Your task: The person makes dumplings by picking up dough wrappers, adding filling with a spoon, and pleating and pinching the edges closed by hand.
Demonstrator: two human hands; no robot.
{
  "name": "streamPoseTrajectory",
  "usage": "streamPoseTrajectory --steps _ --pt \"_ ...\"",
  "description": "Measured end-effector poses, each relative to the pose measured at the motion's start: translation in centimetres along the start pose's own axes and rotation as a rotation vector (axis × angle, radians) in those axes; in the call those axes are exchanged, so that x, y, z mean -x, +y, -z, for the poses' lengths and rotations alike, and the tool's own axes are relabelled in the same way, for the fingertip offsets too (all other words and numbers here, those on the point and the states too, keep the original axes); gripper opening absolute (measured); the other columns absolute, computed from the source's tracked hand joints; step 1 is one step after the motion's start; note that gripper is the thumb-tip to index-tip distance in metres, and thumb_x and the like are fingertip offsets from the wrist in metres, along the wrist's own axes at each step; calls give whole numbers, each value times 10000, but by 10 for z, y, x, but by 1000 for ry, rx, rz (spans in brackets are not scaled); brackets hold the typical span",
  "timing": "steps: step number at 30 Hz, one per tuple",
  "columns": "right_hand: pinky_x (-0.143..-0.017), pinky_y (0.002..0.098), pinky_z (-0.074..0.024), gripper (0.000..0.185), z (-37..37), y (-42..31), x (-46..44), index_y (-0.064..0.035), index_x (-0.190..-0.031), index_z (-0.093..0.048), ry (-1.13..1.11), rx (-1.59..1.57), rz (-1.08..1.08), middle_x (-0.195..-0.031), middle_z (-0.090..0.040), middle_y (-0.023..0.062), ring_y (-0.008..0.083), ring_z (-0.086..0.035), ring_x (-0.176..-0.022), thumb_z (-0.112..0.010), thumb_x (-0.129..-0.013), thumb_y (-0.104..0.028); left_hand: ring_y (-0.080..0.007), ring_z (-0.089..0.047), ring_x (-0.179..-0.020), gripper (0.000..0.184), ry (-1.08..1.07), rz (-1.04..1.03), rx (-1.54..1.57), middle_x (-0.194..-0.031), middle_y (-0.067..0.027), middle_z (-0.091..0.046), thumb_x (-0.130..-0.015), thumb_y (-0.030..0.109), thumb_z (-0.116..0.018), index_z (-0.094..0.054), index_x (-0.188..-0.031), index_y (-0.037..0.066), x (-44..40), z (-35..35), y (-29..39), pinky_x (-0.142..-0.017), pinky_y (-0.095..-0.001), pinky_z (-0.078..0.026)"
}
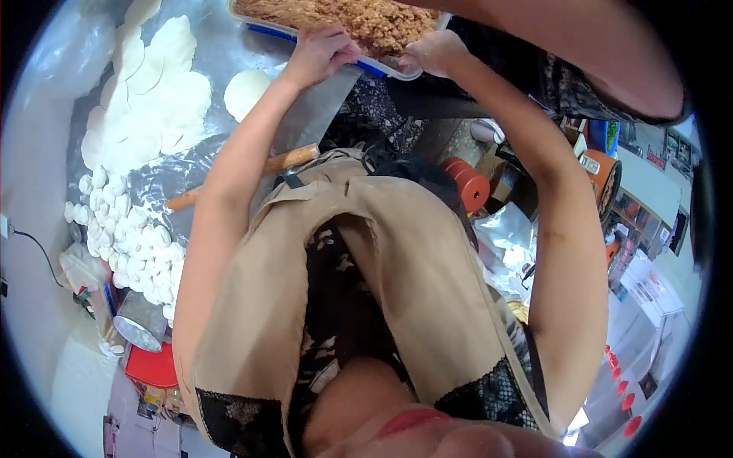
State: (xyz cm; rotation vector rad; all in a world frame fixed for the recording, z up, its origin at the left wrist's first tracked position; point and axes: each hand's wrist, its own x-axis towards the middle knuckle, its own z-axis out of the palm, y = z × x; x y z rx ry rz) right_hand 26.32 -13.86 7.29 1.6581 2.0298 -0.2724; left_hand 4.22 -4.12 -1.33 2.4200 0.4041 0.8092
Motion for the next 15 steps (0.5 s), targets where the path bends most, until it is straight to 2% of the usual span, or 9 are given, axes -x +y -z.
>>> streamPoseTrajectory --steps 4,6,7,10,11,12,15 --pt "-629 414 -521 410 -1 11 6 -114 -813 -692 13 7 -37 -729 -659 113 297 -660 -730 -500 -863 -473 -224 -572 -900 126 1 -4 -31 -863 19 -601 -713 242 -688 -658 -826 193 -2 0 0 -809 -395 -367" --pt "-642 420 -511 431 0 25 19 -101 -848 -669 79 -41 -37 -748 -656 144 305 -653 -748 -440 -900 -463 -222 -571 -894 115 -12 0 -15 -854 14 -599 -717 253 -688 -659 -806 186 -1 1 0 -803 -387 -365" --pt "-651 431 -510 416 0 33 16 -98 -858 -671 -25 -20 -101 -782 -659 156 316 -651 -764 -457 -888 -453 -219 -568 -898 118 -16 -4 -16 -856 13 -597 -723 263 -686 -659 -808 186 -1 1 0 -800 -385 -364" --pt "-665 431 -517 388 1 16 10 -103 -842 -679 75 -6 -141 -801 -659 169 324 -654 -768 -507 -858 -451 -213 -562 -909 131 -29 -32 -19 -860 12 -592 -734 279 -682 -657 -823 187 -5 0 -2 -795 -384 -361" --pt "-700 422 -522 365 37 -14 9 -98 -931 -694 -88 -14 -180 -891 -675 135 305 -656 -840 -538 -855 -420 -209 -559 -915 140 -47 -32 -28 -863 12 -590 -740 285 -680 -655 -837 188 -4 0 -4 -794 -384 -359" --pt "-715 426 -519 398 49 -31 3 -94 -952 -684 -157 -72 -156 -935 -673 131 302 -652 -869 -520 -865 -446 -209 -559 -915 140 -47 -26 -21 -863 12 -590 -740 285 -680 -655 -837 188 -4 0 -4 -794 -384 -359" --pt "-702 404 -524 409 11 -9 3 -104 -894 -702 -135 -114 -291 -907 -684 110 280 -659 -864 -516 -869 -467 -205 -557 -914 120 6 -56 -16 -869 10 -590 -743 272 -682 -656 -820 184 -2 1 -2 -789 -374 -360"
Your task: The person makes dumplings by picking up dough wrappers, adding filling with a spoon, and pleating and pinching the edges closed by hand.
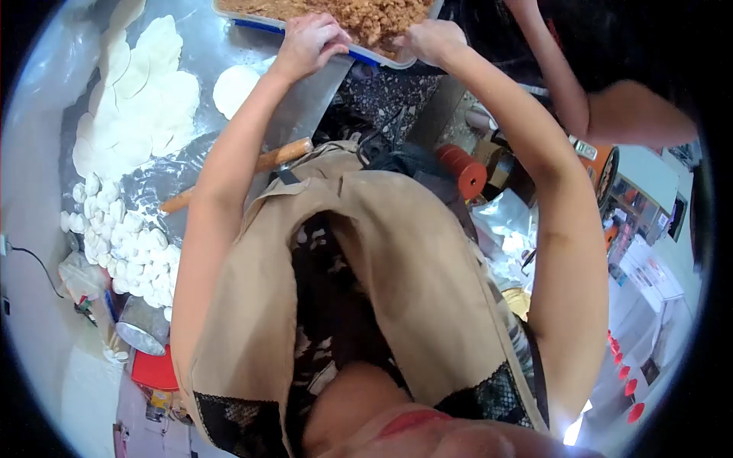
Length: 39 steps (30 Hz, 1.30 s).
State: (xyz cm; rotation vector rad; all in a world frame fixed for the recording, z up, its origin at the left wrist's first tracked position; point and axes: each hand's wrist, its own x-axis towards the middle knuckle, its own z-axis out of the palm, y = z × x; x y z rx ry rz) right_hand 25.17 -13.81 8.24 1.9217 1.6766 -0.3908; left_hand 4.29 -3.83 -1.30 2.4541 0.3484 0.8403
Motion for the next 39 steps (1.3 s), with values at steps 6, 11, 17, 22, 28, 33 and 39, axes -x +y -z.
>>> streamPoseTrajectory --steps 6,11,17,22,28,33,39 --pt "-686 399 -527 347 30 -23 12 -106 -867 -710 78 69 63 -830 -685 116 274 -670 -807 -547 -848 -412 -210 -563 -886 138 9 -2 -8 -859 5 -595 -720 265 -695 -654 -813 170 -3 4 1 -782 -363 -372" --pt "-701 418 -521 413 8 -18 18 -61 -811 -683 -23 -53 -25 -833 -678 149 286 -669 -820 -484 -892 -414 -211 -556 -897 145 -5 -8 -6 -861 7 -587 -716 281 -686 -651 -812 179 -1 9 -4 -775 -373 -375" --pt "-702 503 -459 264 -22 -1 40 -16 -913 -534 282 -557 -50 -837 -614 237 404 -599 -826 -535 -869 -276 -246 -479 -1130 414 53 56 -172 -1178 -53 -545 -758 214 -664 -569 -1161 187 30 38 3 -929 -394 -344" --pt "-739 506 -453 194 -42 -27 35 0 -896 -530 417 -681 -40 -873 -601 253 422 -582 -844 -488 -878 -189 -304 -522 -1006 491 324 773 -216 -1075 -156 -548 -681 183 -747 -542 -1091 7 144 73 -25 -861 -387 -429" --pt "-751 499 -474 326 -49 -45 43 -30 -969 -547 396 -635 -328 -873 -618 250 423 -597 -848 -501 -879 -340 -326 -580 -967 675 186 1206 -280 -1002 -228 -596 -605 265 -826 -500 -1103 -52 139 64 -26 -825 -379 -466" --pt "-715 478 -482 242 -68 -47 29 14 -838 -618 573 -816 -315 -783 -617 248 404 -610 -770 -514 -821 -203 -314 -620 -927 521 -98 1420 -93 -1007 -176 -633 -642 344 -792 -597 -987 7 140 72 -30 -781 -395 -483" --pt "-684 478 -479 213 -71 -54 19 11 -832 -608 709 -897 -300 -732 -616 227 396 -610 -738 -500 -851 -172 -261 -620 -956 395 178 1101 361 -1032 -117 -629 -720 170 -678 -595 -1074 17 138 74 9 -798 -378 -498"
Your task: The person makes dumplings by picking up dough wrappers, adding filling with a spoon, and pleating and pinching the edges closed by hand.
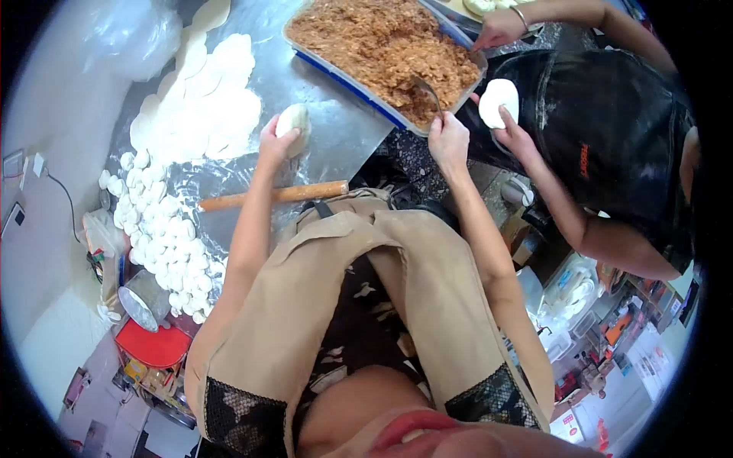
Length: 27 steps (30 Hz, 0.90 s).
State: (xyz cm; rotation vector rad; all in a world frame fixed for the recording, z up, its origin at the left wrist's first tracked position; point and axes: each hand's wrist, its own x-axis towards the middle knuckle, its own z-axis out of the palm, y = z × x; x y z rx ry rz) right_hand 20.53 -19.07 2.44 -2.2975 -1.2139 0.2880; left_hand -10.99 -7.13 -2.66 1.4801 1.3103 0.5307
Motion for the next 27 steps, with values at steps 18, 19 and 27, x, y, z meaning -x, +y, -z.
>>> streamPoseTrajectory --steps 18,19,27 --pt "-676 393 -479 96 19 -54 -17 -26 -851 -631 67 -253 389 -784 -594 155 319 -602 -759 -604 -790 -95 -446 -330 -1279 750 -655 60 1667 -1389 -269 -334 -714 170 -554 -277 -1386 -18 32 -43 100 -1052 -535 -309" --pt "-669 385 -483 104 7 -50 -20 -35 -819 -654 49 -230 396 -768 -594 135 313 -600 -744 -632 -788 -132 -444 -325 -1282 733 -667 129 1643 -1387 -277 -330 -724 185 -554 -292 -1376 -23 34 -44 102 -1048 -528 -319" --pt "-692 342 -476 191 35 -50 -17 -108 -927 -658 317 -14 703 -867 -643 39 229 -616 -801 -691 -740 -85 -350 -546 -1105 448 -562 459 1356 -1201 -233 -534 -837 93 -521 -426 -1253 -44 33 -67 81 -962 -460 -442"
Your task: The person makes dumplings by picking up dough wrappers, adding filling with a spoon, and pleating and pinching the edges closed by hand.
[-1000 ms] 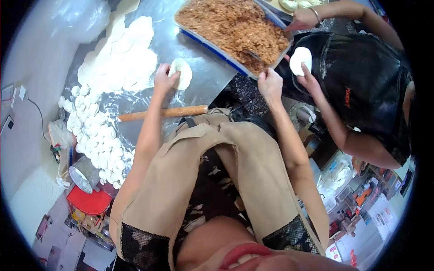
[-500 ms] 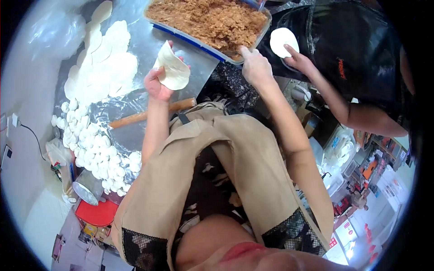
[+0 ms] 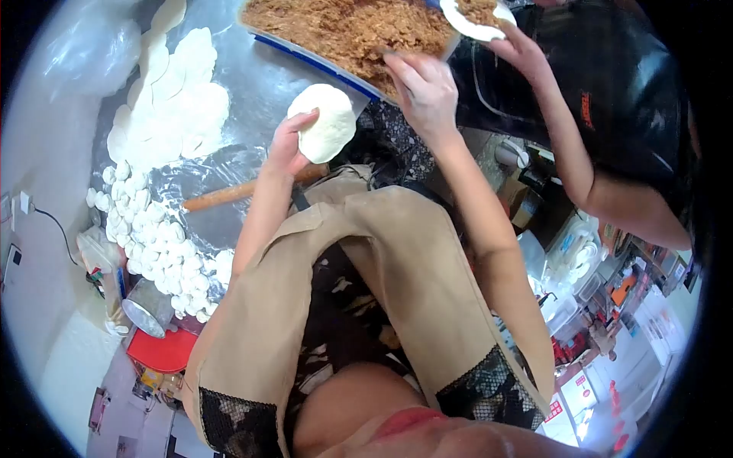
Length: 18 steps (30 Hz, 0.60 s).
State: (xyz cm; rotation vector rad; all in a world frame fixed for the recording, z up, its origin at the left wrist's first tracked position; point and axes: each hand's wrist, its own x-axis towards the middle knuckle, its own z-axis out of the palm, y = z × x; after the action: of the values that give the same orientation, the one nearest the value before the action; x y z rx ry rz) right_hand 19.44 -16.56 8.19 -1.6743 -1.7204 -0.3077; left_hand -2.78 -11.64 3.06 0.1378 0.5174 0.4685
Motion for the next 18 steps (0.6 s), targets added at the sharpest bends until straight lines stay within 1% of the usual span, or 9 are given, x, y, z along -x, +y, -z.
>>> streamPoseTrajectory --steps 1,3,7,9,11,12,15,17,18 --pt "-728 318 -453 199 -9 8 -7 -115 -933 -659 52 42 103 -888 -646 18 194 -609 -831 -676 -735 -99 -332 -555 -1096 434 78 6 -40 -1197 -214 -543 -846 89 -521 -433 -1251 -41 -4 1 -4 -957 -456 -448" --pt "-740 309 -439 214 -26 21 0 -126 -950 -659 -66 119 194 -898 -647 12 171 -607 -847 -653 -736 -115 -312 -567 -1083 406 30 16 -34 -1184 -189 -559 -853 73 -515 -450 -1237 -42 -9 -4 -8 -945 -447 -459" --pt "-797 329 -410 235 -13 28 40 -121 -962 -650 -177 18 245 -907 -655 -1 164 -607 -827 -624 -731 -93 -324 -558 -1095 447 106 -37 -112 -1187 -196 -554 -833 92 -516 -436 -1246 -57 -10 -13 -5 -964 -452 -445" --pt "-793 339 -400 240 -7 26 40 -130 -969 -652 -229 8 208 -921 -662 -6 161 -607 -814 -633 -734 -85 -325 -555 -1098 448 116 -24 -121 -1190 -196 -553 -833 91 -519 -435 -1248 -54 -7 -10 -6 -967 -453 -442" --pt "-758 331 -397 225 0 20 21 -136 -966 -656 -116 63 104 -928 -664 -8 155 -606 -810 -647 -747 -85 -319 -582 -1061 428 191 -48 -83 -1164 -197 -569 -831 52 -528 -449 -1237 -56 -7 -8 -6 -930 -450 -474" --pt "-719 321 -389 205 -5 20 14 -126 -932 -652 28 104 83 -875 -653 2 151 -592 -789 -649 -727 -110 -323 -583 -1059 436 213 -55 -91 -1165 -199 -568 -828 46 -525 -442 -1244 -57 -6 -8 -6 -928 -453 -475" --pt "-711 325 -387 170 -29 12 36 -125 -903 -652 -100 48 -21 -840 -642 -11 165 -587 -775 -656 -733 -113 -325 -576 -1068 444 197 -67 -79 -1175 -202 -561 -826 45 -523 -433 -1247 -61 -10 -4 -4 -932 -455 -472" --pt "-701 328 -384 130 -25 16 50 -125 -868 -648 -98 35 12 -811 -634 -14 172 -586 -760 -666 -740 -111 -326 -573 -1072 441 198 -86 -87 -1176 -202 -559 -826 48 -521 -432 -1244 -62 -13 -5 -3 -934 -455 -470" --pt "-701 327 -386 125 -16 17 51 -125 -865 -649 -102 20 -34 -810 -637 -12 170 -588 -754 -669 -743 -106 -328 -570 -1076 439 207 -106 -99 -1178 -202 -557 -827 51 -520 -432 -1241 -64 -13 -4 -3 -937 -456 -468"
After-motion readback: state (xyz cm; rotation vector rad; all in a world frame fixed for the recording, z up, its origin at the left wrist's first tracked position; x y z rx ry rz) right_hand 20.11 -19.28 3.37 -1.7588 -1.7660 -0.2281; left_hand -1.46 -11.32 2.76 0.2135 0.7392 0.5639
